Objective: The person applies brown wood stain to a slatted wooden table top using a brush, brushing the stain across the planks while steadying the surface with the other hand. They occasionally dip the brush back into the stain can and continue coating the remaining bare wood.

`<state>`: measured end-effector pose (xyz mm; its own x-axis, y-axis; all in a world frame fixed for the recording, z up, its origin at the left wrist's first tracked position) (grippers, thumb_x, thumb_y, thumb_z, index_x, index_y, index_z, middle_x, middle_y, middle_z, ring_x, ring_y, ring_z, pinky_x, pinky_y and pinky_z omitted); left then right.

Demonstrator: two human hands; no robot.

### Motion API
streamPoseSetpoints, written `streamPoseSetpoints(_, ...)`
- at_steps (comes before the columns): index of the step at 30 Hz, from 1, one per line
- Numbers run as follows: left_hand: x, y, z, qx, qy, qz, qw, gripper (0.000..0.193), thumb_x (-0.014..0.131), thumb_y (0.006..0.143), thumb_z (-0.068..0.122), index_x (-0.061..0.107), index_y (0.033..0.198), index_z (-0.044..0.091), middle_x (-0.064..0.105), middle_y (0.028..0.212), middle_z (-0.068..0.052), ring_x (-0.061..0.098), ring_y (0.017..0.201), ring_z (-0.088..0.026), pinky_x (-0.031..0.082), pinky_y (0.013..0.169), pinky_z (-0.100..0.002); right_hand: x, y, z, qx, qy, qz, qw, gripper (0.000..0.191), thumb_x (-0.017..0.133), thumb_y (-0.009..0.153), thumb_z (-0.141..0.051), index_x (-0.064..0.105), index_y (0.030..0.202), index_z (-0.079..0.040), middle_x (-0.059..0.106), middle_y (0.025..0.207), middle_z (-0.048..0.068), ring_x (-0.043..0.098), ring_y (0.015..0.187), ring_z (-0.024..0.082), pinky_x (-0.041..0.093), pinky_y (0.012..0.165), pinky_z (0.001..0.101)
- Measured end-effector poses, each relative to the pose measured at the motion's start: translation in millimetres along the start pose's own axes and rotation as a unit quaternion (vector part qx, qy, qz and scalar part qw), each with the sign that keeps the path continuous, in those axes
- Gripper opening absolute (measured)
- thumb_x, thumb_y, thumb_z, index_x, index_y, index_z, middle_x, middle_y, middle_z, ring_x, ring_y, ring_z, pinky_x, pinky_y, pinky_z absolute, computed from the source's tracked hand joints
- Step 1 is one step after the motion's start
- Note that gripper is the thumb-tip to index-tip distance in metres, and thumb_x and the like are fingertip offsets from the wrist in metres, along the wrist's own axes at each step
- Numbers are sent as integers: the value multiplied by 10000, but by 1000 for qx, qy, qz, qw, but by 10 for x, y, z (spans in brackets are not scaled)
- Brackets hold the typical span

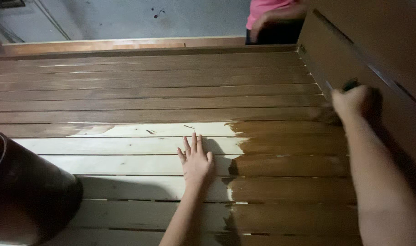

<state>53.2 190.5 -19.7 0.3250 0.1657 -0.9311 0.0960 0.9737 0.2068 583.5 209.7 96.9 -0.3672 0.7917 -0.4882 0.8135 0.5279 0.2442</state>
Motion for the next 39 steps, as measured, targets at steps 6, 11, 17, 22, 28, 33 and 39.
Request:
streamPoseSetpoints(6,-139,-48,112,7,4,-5,1000,767,445,919,429,252,1595,122,117,1699,-61,13,1566,-324,-2,1225,-588,620,-794,-589,-96,-109,-113,983,546,799,771,10,573,1268,15,589,1216,189,612,1073,299,552,881,425)
streamPoseSetpoints(11,-180,-78,123,9,-11,-1,1000,766,439,920,429,260,1599,123,124,1704,-64,11,1573,-318,-9,1238,-577,1531,-2027,-1471,-279,-146,-148,938,232,814,765,-141,679,940,-71,671,1043,143,645,880,240,548,740,414)
streamPoseSetpoints(17,-125,-35,95,11,4,-14,1000,769,434,920,429,252,1600,118,119,1702,-69,-11,1567,-312,-14,1234,-573,1880,-2372,-1706,-86,112,-189,972,160,724,834,-130,571,812,-91,633,809,90,593,652,185,497,575,351)
streamPoseSetpoints(22,-56,-32,71,21,-15,28,999,764,458,915,428,270,1588,119,132,1701,-66,6,1568,-323,1,1224,-578,1349,-1314,-643,57,189,-122,973,243,705,869,-87,503,999,-44,585,943,146,566,785,223,476,672,385)
streamPoseSetpoints(28,12,7,34,11,-6,18,1000,780,474,907,438,276,1592,123,141,1703,-62,31,1569,-327,13,1228,-593,-4,-176,141,31,46,19,998,479,704,911,-47,419,1292,13,540,1189,210,562,1016,260,500,856,427)
streamPoseSetpoints(33,12,-3,64,19,3,27,999,779,475,912,436,277,1589,107,141,1698,-85,34,1566,-334,12,1224,-605,23,-312,12,-6,-42,0,999,646,725,889,-26,384,1435,25,503,1329,252,534,1155,317,478,950,483)
streamPoseSetpoints(39,80,15,2,21,17,29,999,783,463,906,435,255,1594,126,138,1702,-63,21,1564,-318,13,1223,-601,1276,-1626,-948,-193,-20,-96,976,482,761,731,37,543,1158,-11,552,1131,187,560,989,281,492,805,437)
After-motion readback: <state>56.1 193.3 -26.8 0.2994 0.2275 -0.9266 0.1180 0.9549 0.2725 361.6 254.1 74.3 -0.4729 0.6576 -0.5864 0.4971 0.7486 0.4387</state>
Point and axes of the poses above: each hand's wrist, its own y-axis towards the middle knuckle, its own x-axis out of the palm, z = x × y, the point moved 5 cm from there along y, towards the middle knuckle
